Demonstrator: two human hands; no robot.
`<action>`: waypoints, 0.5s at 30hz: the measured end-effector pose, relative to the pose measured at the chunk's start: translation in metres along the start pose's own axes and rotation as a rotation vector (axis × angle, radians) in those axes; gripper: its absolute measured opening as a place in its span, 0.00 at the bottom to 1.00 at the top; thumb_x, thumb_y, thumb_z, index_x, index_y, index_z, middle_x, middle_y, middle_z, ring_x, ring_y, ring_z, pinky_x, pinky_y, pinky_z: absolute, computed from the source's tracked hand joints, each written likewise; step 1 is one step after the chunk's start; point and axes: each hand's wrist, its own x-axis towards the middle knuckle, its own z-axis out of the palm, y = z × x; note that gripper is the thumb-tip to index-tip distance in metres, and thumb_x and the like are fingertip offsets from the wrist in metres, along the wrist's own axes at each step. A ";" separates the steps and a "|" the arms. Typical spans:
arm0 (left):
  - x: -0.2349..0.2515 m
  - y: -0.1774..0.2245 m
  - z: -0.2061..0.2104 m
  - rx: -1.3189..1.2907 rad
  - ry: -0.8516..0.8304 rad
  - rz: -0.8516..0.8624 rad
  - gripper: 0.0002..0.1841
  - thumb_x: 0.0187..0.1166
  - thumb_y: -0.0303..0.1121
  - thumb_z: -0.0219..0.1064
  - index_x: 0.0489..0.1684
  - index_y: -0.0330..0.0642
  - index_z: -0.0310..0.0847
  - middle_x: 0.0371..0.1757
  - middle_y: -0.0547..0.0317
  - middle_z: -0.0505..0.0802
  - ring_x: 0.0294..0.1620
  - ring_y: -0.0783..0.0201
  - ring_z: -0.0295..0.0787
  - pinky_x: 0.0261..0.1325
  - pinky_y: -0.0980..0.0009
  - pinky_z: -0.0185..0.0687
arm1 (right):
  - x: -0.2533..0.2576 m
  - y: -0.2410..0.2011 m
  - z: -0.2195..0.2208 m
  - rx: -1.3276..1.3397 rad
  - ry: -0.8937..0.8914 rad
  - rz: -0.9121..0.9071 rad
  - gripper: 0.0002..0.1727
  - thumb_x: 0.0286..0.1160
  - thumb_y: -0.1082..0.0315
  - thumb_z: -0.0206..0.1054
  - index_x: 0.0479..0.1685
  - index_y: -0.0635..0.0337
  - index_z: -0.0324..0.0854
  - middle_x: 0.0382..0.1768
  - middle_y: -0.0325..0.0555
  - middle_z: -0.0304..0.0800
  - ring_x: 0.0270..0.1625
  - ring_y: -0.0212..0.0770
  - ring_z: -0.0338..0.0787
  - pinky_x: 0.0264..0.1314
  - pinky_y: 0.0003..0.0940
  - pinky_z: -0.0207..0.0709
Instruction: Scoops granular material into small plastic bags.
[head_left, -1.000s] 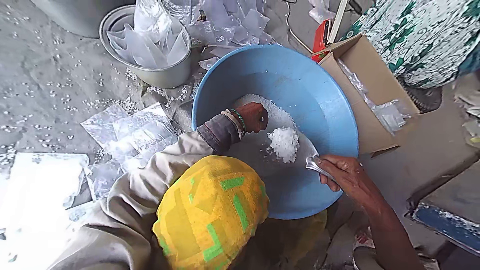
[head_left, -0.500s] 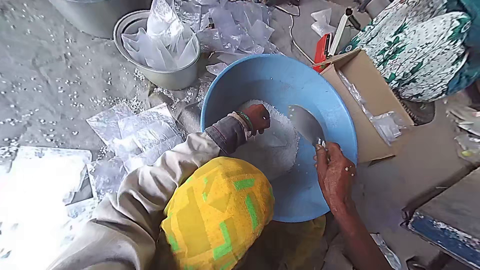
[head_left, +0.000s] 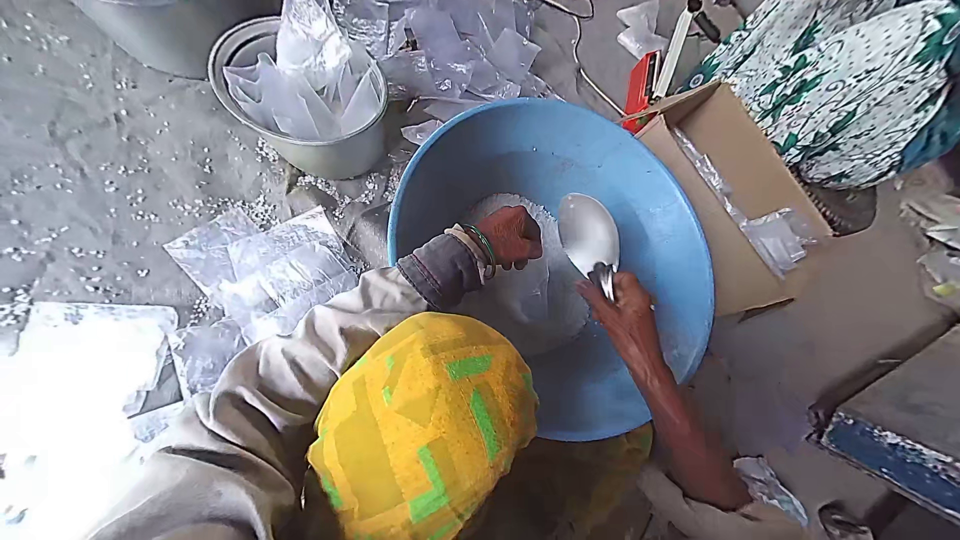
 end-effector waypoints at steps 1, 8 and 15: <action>-0.001 0.001 0.000 -0.009 -0.007 -0.002 0.13 0.88 0.26 0.60 0.39 0.24 0.87 0.25 0.51 0.87 0.24 0.64 0.80 0.37 0.64 0.79 | 0.005 -0.004 0.007 -0.029 -0.025 -0.018 0.29 0.78 0.55 0.74 0.61 0.74 0.74 0.37 0.57 0.85 0.37 0.48 0.86 0.46 0.50 0.79; 0.003 -0.007 -0.002 0.111 0.063 0.011 0.14 0.85 0.28 0.61 0.30 0.27 0.85 0.27 0.47 0.87 0.29 0.57 0.82 0.41 0.55 0.78 | 0.020 -0.023 0.050 -0.028 -0.069 -0.146 0.29 0.78 0.52 0.72 0.58 0.74 0.75 0.32 0.55 0.81 0.35 0.50 0.81 0.44 0.53 0.74; 0.003 -0.003 0.000 0.274 0.236 -0.061 0.14 0.84 0.28 0.62 0.51 0.22 0.88 0.50 0.26 0.92 0.58 0.30 0.88 0.63 0.33 0.75 | 0.028 -0.013 0.046 0.142 -0.023 -0.119 0.15 0.81 0.68 0.69 0.51 0.74 0.75 0.27 0.51 0.78 0.26 0.41 0.80 0.35 0.40 0.78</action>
